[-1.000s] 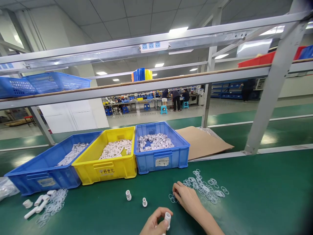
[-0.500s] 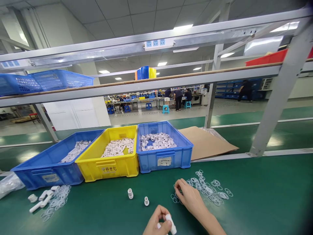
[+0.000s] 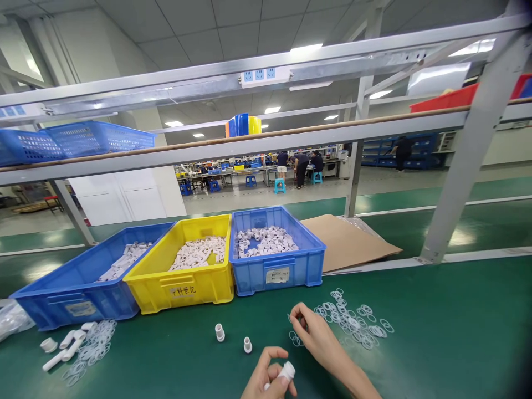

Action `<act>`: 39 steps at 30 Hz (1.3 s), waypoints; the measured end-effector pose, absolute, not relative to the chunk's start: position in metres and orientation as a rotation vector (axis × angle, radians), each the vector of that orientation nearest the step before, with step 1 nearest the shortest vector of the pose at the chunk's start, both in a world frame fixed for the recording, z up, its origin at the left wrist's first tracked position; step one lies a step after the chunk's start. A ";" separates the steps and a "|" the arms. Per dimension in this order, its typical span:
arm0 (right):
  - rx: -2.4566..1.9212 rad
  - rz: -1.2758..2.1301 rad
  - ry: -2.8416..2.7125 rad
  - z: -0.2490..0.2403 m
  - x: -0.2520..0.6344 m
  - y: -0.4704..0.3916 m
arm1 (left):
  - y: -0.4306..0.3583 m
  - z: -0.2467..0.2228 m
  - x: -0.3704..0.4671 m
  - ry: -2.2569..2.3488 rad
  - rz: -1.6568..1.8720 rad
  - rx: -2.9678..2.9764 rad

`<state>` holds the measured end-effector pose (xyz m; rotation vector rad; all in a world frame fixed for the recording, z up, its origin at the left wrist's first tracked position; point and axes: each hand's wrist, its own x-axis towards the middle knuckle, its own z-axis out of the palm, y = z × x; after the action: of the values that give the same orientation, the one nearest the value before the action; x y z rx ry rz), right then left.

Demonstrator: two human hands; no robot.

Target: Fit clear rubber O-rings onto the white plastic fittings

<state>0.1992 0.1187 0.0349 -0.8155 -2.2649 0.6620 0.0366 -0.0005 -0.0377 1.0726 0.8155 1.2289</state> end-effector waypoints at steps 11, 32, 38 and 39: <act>-0.598 1.016 -2.267 0.052 0.198 0.102 | 0.002 -0.042 0.030 0.957 1.434 0.986; -0.532 1.137 -2.290 0.058 0.197 0.094 | -0.007 -0.021 0.036 1.042 1.425 1.010; -0.551 1.122 -2.283 0.054 0.194 0.097 | -0.017 -0.004 0.040 1.095 1.461 1.001; -0.550 1.126 -2.296 0.053 0.193 0.098 | -0.018 -0.002 0.040 1.102 1.459 1.000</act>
<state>0.1934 0.0975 0.0535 -0.5499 -2.2964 1.1257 0.0403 -0.0184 -0.0021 0.9997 1.1016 1.4591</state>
